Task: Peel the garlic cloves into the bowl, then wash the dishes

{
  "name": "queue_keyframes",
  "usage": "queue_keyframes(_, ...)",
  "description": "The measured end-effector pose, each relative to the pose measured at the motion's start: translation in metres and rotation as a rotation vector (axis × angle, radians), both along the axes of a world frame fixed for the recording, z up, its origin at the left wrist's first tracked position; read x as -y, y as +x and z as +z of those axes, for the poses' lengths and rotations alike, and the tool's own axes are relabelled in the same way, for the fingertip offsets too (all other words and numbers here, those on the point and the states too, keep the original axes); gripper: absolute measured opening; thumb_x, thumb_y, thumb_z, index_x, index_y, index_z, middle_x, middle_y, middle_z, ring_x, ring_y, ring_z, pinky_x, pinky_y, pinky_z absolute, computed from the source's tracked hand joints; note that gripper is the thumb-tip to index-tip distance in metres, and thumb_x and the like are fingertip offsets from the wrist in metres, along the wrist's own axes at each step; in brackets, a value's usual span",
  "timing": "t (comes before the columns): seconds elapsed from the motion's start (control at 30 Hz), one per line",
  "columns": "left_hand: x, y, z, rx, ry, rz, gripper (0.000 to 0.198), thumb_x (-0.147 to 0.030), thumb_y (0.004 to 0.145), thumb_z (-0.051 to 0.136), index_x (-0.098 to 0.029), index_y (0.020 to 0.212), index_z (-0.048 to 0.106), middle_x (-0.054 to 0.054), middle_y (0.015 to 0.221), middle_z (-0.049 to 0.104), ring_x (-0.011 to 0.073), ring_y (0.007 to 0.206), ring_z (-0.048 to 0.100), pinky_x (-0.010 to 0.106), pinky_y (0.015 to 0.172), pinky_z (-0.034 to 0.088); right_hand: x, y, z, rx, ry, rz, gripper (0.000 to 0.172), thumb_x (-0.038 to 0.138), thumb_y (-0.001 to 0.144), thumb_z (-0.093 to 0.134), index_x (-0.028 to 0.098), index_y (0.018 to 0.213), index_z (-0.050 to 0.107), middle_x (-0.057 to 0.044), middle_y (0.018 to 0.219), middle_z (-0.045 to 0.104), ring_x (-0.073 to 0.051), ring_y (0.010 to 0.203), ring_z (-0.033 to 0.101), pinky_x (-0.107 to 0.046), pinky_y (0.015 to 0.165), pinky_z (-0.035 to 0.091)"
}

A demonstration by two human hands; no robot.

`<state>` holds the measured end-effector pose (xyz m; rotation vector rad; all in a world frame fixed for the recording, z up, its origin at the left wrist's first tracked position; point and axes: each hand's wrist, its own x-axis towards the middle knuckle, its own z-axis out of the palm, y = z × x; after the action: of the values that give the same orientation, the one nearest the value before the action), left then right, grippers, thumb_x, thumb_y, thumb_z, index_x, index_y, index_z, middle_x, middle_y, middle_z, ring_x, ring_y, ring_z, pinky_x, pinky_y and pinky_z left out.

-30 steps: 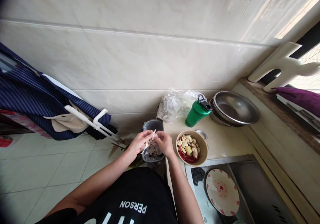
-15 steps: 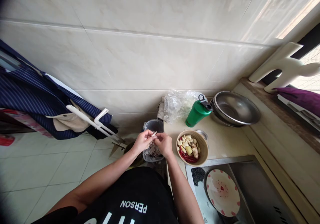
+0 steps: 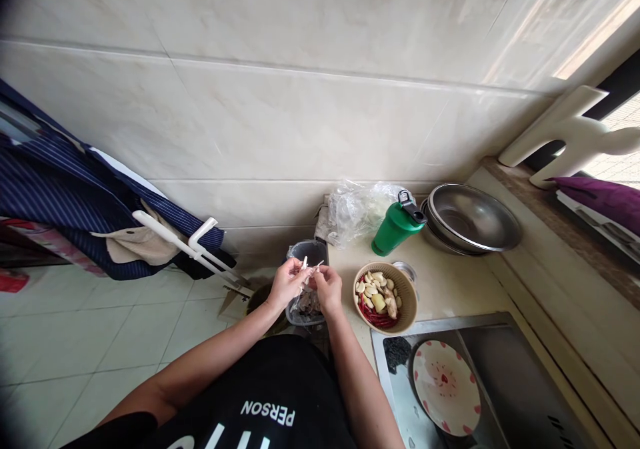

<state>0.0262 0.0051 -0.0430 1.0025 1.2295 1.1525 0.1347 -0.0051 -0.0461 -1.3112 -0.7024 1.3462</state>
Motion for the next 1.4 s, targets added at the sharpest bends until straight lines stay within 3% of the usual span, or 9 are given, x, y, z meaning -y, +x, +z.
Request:
queue_keyframes(0.1, 0.0, 0.0, 0.004, 0.132, -0.059, -0.046, 0.027, -0.038, 0.07, 0.063, -0.018, 0.074, 0.044, -0.005, 0.063, 0.051, 0.006, 0.048, 0.048, 0.017, 0.045, 0.037, 0.001, 0.006, 0.005, -0.188, 0.016, 0.019, 0.014, 0.029, 0.064, 0.061, 0.019, 0.073, 0.057, 0.003, 0.067, 0.061, -0.01, 0.052, 0.053, -0.023, 0.053, 0.046)
queue_keyframes(0.2, 0.001, 0.0, 0.007, 0.156, -0.135, -0.089, 0.024, -0.04, 0.074, 0.057, -0.019, 0.079, 0.045, -0.005, 0.064, 0.05, 0.0056, 0.045, 0.047, 0.016, 0.041, 0.035, 0.001, 0.013, 0.009, -0.208, 0.069, 0.047, 0.016, 0.028, 0.067, 0.06, 0.02, 0.08, 0.058, 0.004, 0.068, 0.058, -0.009, 0.053, 0.05, -0.021, 0.053, 0.043)
queue_keyframes(0.3, 0.003, -0.001, 0.01, 0.051, -0.133, -0.18, 0.029, -0.047, 0.079, 0.05, -0.019, 0.074, 0.045, -0.006, 0.06, 0.045, 0.0059, 0.045, 0.045, 0.016, 0.041, 0.033, 0.002, 0.018, 0.01, -0.095, 0.162, 0.158, 0.017, 0.032, 0.072, 0.059, 0.02, 0.085, 0.061, 0.003, 0.066, 0.057, -0.01, 0.055, 0.05, -0.023, 0.056, 0.043)
queue_keyframes(0.47, 0.004, -0.005, 0.012, -0.285, 0.131, -0.286, 0.032, -0.048, 0.083, 0.046, -0.018, 0.07, 0.045, -0.006, 0.057, 0.041, 0.0074, 0.05, 0.041, 0.019, 0.048, 0.032, 0.004, 0.015, 0.007, 0.181, 0.214, 0.237, 0.022, 0.034, 0.07, 0.062, 0.02, 0.086, 0.065, -0.002, 0.073, 0.065, -0.015, 0.064, 0.057, -0.027, 0.06, 0.047)
queue_keyframes(0.73, 0.001, -0.006, 0.014, -0.481, 0.364, -0.271, 0.029, -0.034, 0.089, 0.039, -0.018, 0.065, 0.043, -0.005, 0.056, 0.041, 0.0089, 0.053, 0.037, 0.021, 0.053, 0.029, 0.007, 0.006, 0.013, 0.031, 0.13, 0.167, 0.021, 0.035, 0.069, 0.062, 0.017, 0.079, 0.067, -0.001, 0.066, 0.065, -0.013, 0.057, 0.056, -0.026, 0.058, 0.048)
queue_keyframes(1.0, 0.005, -0.004, 0.016, -0.381, 0.278, -0.154, 0.03, -0.039, 0.084, 0.045, -0.019, 0.061, 0.044, -0.004, 0.053, 0.04, 0.0101, 0.051, 0.035, 0.022, 0.054, 0.027, 0.007, -0.006, 0.013, -0.124, 0.007, 0.089, 0.022, 0.035, 0.063, 0.066, 0.017, 0.075, 0.065, -0.001, 0.066, 0.064, -0.013, 0.055, 0.055, -0.027, 0.057, 0.047)
queue_keyframes(1.1, 0.005, -0.006, 0.014, -0.368, 0.269, -0.131, 0.03, -0.039, 0.083, 0.046, -0.019, 0.06, 0.044, -0.004, 0.053, 0.04, 0.0103, 0.051, 0.035, 0.022, 0.054, 0.028, 0.007, -0.007, 0.012, -0.019, 0.063, 0.123, 0.024, 0.038, 0.069, 0.061, 0.017, 0.081, 0.063, -0.002, 0.07, 0.064, -0.014, 0.058, 0.056, -0.026, 0.058, 0.047)
queue_keyframes(1.27, 0.006, -0.007, 0.015, -0.421, 0.296, -0.105, 0.031, -0.039, 0.085, 0.044, -0.019, 0.062, 0.045, -0.004, 0.052, 0.039, 0.0103, 0.049, 0.034, 0.023, 0.054, 0.029, 0.009, -0.002, 0.017, 0.503, 0.264, 0.264, 0.026, 0.038, 0.084, 0.045, 0.021, 0.097, 0.06, -0.002, 0.074, 0.065, -0.015, 0.063, 0.057, -0.025, 0.061, 0.043)
queue_keyframes(1.4, 0.007, -0.002, 0.02, -0.443, 0.299, -0.13, 0.03, -0.039, 0.087, 0.043, -0.019, 0.066, 0.051, -0.003, 0.054, 0.046, 0.0112, 0.05, 0.041, 0.024, 0.055, 0.032, 0.014, -0.004, 0.024, 0.724, 0.359, 0.243, 0.03, 0.037, 0.091, 0.034, 0.02, 0.098, 0.058, -0.005, 0.08, 0.066, -0.017, 0.068, 0.058, -0.026, 0.064, 0.04)
